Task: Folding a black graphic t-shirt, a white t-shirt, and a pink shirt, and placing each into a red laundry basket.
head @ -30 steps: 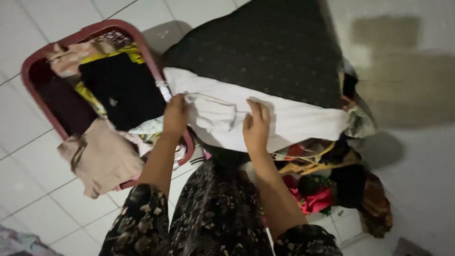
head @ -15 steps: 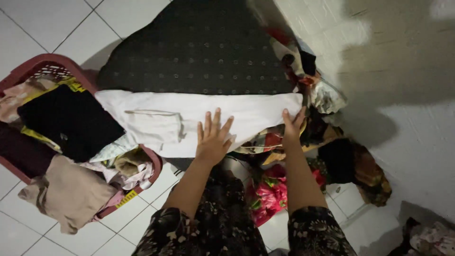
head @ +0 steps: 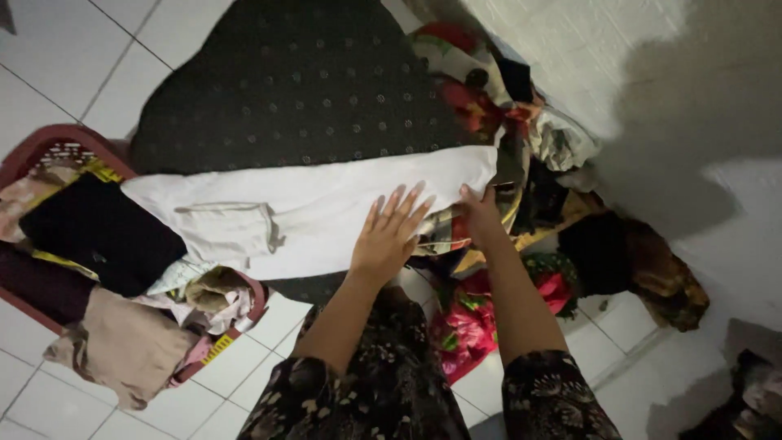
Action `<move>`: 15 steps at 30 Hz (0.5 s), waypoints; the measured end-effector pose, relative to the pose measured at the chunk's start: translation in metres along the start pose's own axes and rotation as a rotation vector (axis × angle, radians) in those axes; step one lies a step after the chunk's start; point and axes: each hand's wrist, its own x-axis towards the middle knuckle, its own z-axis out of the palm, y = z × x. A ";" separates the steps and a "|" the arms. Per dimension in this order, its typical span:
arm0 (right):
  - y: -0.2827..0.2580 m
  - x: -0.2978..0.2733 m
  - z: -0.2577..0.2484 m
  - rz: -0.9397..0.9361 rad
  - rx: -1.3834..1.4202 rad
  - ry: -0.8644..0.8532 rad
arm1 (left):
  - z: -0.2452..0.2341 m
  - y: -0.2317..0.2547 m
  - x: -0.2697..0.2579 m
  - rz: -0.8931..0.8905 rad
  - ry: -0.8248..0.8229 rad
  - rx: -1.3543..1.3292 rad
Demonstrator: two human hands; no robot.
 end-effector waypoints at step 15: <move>-0.100 -0.137 0.076 -0.626 -1.175 0.153 | -0.003 0.031 -0.009 -0.185 -0.156 -0.029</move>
